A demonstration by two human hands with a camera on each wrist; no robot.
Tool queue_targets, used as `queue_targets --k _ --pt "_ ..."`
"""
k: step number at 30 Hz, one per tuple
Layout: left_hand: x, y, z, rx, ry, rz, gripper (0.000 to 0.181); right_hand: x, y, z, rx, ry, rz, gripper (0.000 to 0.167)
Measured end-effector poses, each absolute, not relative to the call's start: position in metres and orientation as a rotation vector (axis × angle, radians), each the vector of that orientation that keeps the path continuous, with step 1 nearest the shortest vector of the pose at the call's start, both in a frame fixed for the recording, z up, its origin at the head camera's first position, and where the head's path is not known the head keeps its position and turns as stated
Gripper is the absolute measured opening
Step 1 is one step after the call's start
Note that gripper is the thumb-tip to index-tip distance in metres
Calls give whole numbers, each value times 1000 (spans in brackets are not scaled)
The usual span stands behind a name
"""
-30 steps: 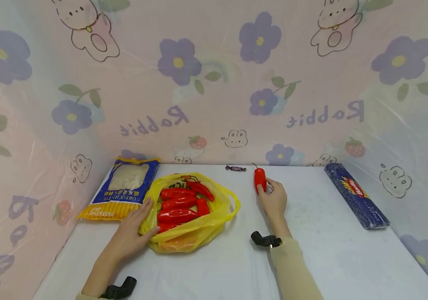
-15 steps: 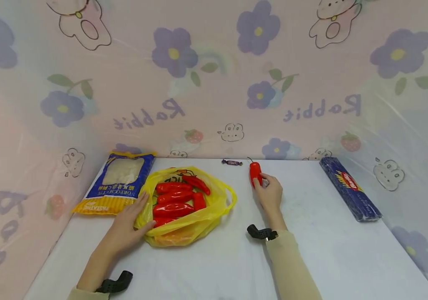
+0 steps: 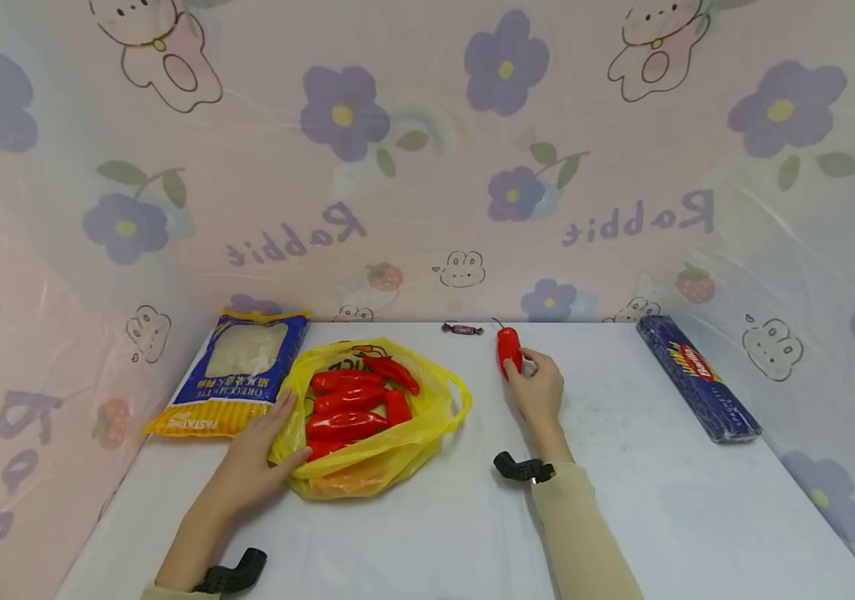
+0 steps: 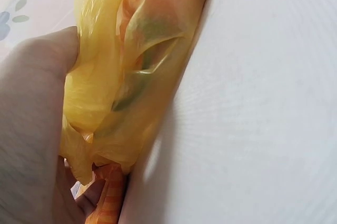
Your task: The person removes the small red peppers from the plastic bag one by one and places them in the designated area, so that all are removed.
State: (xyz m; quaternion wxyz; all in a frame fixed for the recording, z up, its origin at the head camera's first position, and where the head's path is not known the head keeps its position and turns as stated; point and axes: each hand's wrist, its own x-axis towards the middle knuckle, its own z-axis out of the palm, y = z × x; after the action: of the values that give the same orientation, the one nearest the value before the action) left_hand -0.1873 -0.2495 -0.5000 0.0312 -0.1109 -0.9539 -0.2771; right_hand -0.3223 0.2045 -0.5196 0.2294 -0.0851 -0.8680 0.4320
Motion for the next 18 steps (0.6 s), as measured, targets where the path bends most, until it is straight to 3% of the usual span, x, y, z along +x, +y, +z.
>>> queue_targets --k 7,18 --pt "-188 -249 -500 -339 -2942 -856 89 -325 204 -513 -193 -2245 1221 40" --pt "-186 -248 -495 -337 -2931 -855 89 -312 170 -457 -52 -2209 1392 46"
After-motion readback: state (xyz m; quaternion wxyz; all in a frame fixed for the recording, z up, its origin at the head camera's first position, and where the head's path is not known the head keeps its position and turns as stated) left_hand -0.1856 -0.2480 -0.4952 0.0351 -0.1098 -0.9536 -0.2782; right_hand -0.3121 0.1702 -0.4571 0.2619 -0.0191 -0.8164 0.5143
